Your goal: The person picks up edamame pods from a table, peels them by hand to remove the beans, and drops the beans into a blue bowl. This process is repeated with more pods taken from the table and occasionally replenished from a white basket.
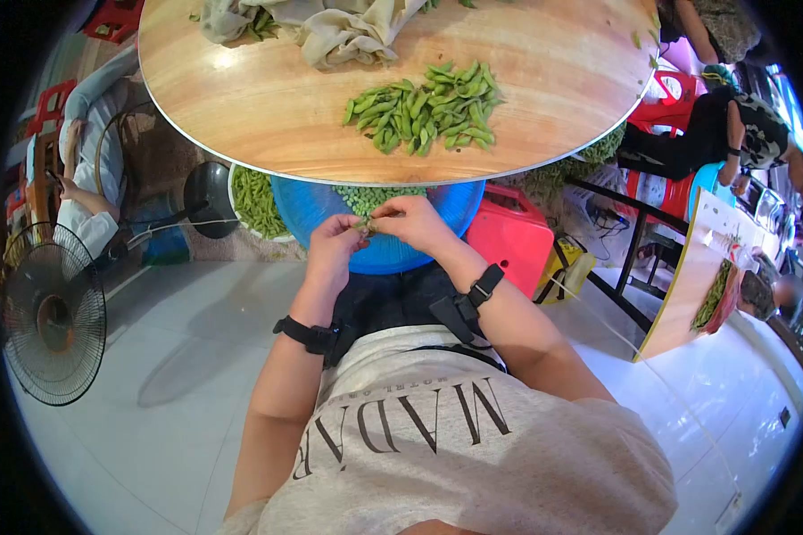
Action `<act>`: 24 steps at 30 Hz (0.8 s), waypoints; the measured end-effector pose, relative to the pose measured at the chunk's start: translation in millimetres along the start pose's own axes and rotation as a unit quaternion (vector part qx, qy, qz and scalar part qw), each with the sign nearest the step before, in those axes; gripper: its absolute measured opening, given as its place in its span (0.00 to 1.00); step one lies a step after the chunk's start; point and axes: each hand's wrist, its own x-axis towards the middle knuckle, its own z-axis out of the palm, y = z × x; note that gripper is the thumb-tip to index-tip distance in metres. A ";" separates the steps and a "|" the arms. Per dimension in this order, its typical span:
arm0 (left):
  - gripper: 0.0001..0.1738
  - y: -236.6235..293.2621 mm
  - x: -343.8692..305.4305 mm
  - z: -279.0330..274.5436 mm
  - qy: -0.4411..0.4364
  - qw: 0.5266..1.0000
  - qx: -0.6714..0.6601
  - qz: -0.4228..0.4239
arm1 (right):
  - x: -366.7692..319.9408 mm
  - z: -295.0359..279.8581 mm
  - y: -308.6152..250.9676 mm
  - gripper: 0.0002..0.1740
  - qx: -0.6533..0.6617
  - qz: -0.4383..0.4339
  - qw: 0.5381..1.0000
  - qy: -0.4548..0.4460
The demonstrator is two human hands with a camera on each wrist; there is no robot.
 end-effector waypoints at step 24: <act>0.06 10.5 3.0 -18.5 -0.124 0.992 -0.008 0.003 | 21.3 -2.2 -16.1 0.11 -0.110 -0.007 0.992 -0.064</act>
